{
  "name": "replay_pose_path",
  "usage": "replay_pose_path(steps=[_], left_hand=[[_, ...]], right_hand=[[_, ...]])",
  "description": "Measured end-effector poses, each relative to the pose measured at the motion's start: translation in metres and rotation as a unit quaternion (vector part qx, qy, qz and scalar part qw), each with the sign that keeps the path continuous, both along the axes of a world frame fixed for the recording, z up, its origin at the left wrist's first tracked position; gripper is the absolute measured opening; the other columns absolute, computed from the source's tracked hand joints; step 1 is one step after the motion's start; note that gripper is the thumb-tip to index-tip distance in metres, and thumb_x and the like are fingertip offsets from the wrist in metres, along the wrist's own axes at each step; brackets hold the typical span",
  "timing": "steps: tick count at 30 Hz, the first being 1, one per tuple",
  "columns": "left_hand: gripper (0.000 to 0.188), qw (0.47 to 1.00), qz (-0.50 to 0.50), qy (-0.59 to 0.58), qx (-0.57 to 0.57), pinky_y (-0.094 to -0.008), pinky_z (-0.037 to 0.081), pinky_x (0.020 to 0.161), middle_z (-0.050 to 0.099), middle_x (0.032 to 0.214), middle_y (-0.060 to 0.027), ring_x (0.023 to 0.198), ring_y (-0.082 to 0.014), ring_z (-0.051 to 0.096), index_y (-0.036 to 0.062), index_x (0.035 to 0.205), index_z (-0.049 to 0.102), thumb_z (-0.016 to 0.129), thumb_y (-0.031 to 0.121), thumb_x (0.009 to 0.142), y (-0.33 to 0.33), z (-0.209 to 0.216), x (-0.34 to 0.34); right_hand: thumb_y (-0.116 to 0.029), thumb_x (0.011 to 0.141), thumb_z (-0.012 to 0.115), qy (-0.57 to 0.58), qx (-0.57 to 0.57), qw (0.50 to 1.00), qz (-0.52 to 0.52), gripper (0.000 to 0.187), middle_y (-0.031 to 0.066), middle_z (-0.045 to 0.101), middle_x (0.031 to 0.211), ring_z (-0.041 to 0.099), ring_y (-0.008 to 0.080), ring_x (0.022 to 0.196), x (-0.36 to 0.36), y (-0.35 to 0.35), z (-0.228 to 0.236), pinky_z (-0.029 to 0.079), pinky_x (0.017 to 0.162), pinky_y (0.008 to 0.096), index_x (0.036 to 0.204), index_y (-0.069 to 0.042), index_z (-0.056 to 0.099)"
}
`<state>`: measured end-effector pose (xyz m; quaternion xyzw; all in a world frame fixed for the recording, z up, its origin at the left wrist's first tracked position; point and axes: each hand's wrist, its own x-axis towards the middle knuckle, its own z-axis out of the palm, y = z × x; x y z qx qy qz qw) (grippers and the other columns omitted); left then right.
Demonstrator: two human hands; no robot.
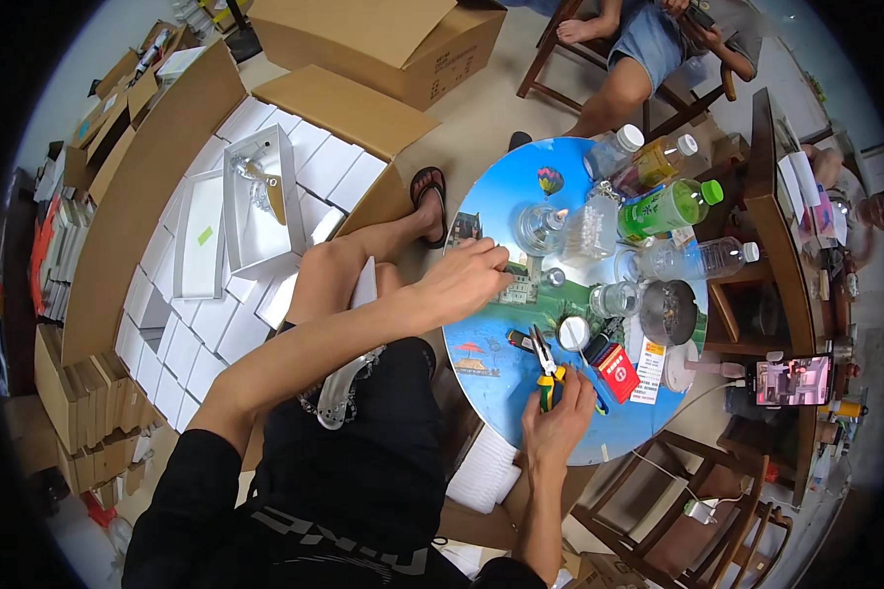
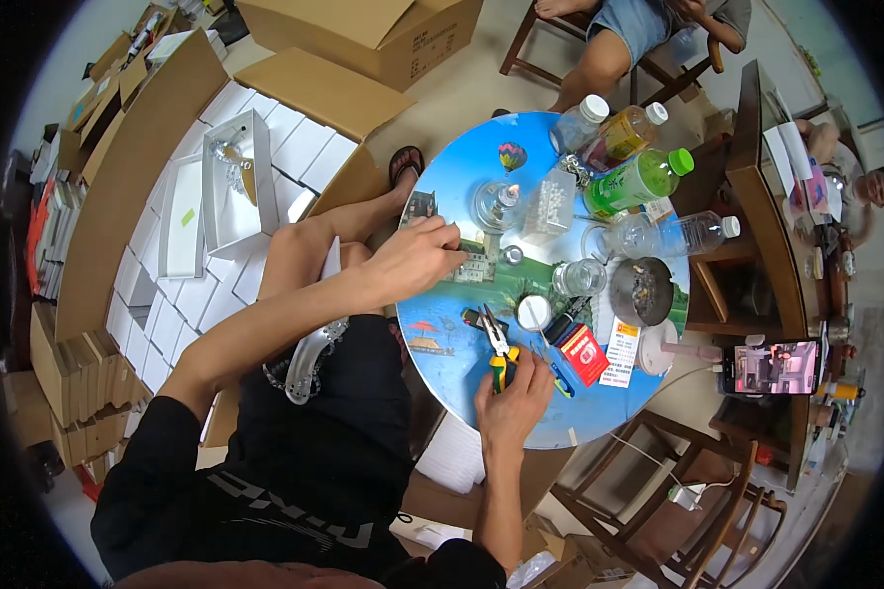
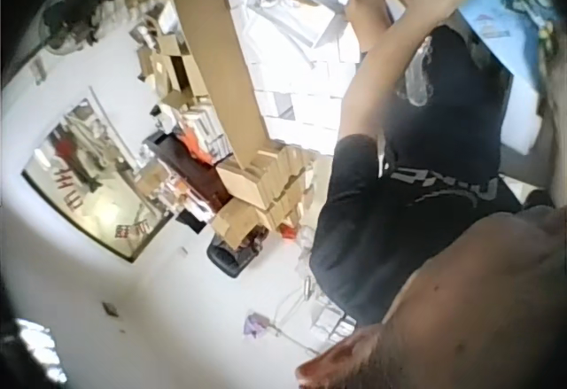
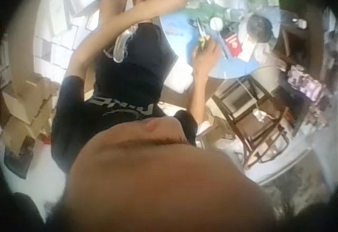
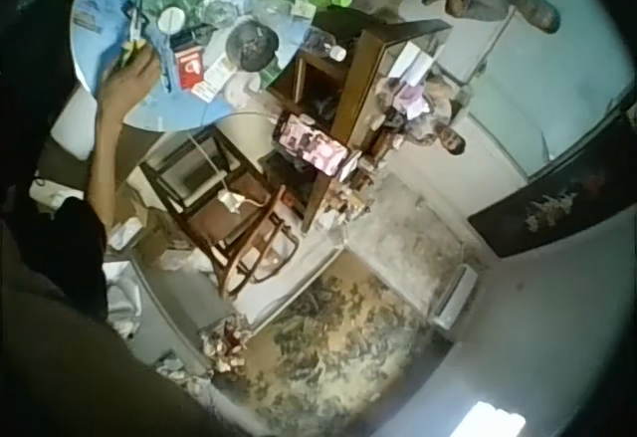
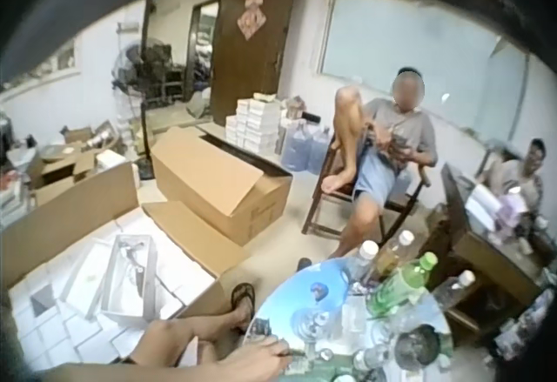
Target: The person sits on the floor and assembles a silver high-heeled shoe by attaching a beaded strap to the heel using pliers. They then wrap the shoe in tissue paper and place it into a white box. The process is repeated for a second shoe.
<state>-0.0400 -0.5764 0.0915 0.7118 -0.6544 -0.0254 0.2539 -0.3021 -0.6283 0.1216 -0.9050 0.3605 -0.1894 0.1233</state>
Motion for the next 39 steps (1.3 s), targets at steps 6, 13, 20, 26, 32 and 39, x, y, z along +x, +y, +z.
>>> replay_pose_path(steps=[6,13,20,26,32,39], left_hand=[[0.016,1.000,0.003,-0.004,-0.031,-0.0367,0.048,0.086,0.061,0.092,-0.0083,0.094,-0.0254,0.058,0.0036,0.090,0.072,0.063,0.008,0.078,-0.001,-0.006,-0.001],[0.020,0.989,0.021,0.136,-0.054,-0.0395,0.049,0.088,0.063,0.096,-0.0142,0.097,-0.0313,0.059,-0.0019,0.100,0.071,0.065,0.003,0.081,0.002,-0.010,0.005],[0.029,0.975,0.058,0.199,-0.082,-0.0399,0.051,0.089,0.066,0.107,-0.0132,0.100,-0.0329,0.063,0.0000,0.109,0.069,0.068,0.000,0.080,0.010,-0.009,0.002],[0.027,0.949,0.107,0.276,-0.107,-0.0407,0.054,0.083,0.066,0.100,-0.0181,0.089,-0.0349,0.067,-0.0038,0.106,0.068,0.061,-0.004,0.080,0.015,-0.003,-0.002],[0.022,0.874,0.185,0.445,-0.064,-0.0353,0.055,0.076,0.069,0.096,-0.0190,0.082,-0.0282,0.070,-0.0057,0.103,0.070,0.060,0.004,0.086,0.017,0.007,-0.007],[0.023,0.895,0.196,0.399,-0.030,-0.0360,0.055,0.074,0.070,0.092,-0.0194,0.081,-0.0260,0.070,-0.0047,0.105,0.071,0.062,0.008,0.087,0.019,0.003,-0.008]], right_hand=[[-0.005,0.066,0.075,0.024,-0.001,0.999,0.034,0.059,0.0197,0.056,0.113,0.053,0.0376,0.103,0.005,-0.013,-0.003,0.042,0.091,0.0476,0.122,0.001,0.056],[-0.008,0.063,0.076,0.120,-0.062,0.989,0.061,0.060,0.0137,0.055,0.107,0.052,0.0314,0.100,0.039,-0.026,0.022,0.040,0.088,0.0429,0.120,-0.002,0.056],[-0.009,0.067,0.071,0.165,-0.105,0.977,0.087,0.052,0.0121,0.055,0.105,0.052,0.0295,0.099,0.054,-0.038,0.017,0.039,0.086,0.0400,0.117,-0.001,0.057],[-0.011,0.065,0.074,0.178,-0.076,0.977,0.087,0.054,0.0119,0.055,0.105,0.053,0.0292,0.099,0.059,-0.036,0.020,0.039,0.085,0.0399,0.116,-0.002,0.058],[-0.014,0.064,0.078,0.177,-0.066,0.979,0.080,0.058,0.0117,0.055,0.107,0.052,0.0293,0.100,0.056,-0.037,0.018,0.039,0.085,0.0404,0.117,-0.003,0.058],[-0.009,0.070,0.070,0.164,-0.089,0.980,0.070,0.050,0.0115,0.056,0.106,0.052,0.0297,0.101,0.060,-0.034,0.021,0.039,0.086,0.0420,0.118,-0.002,0.058]])
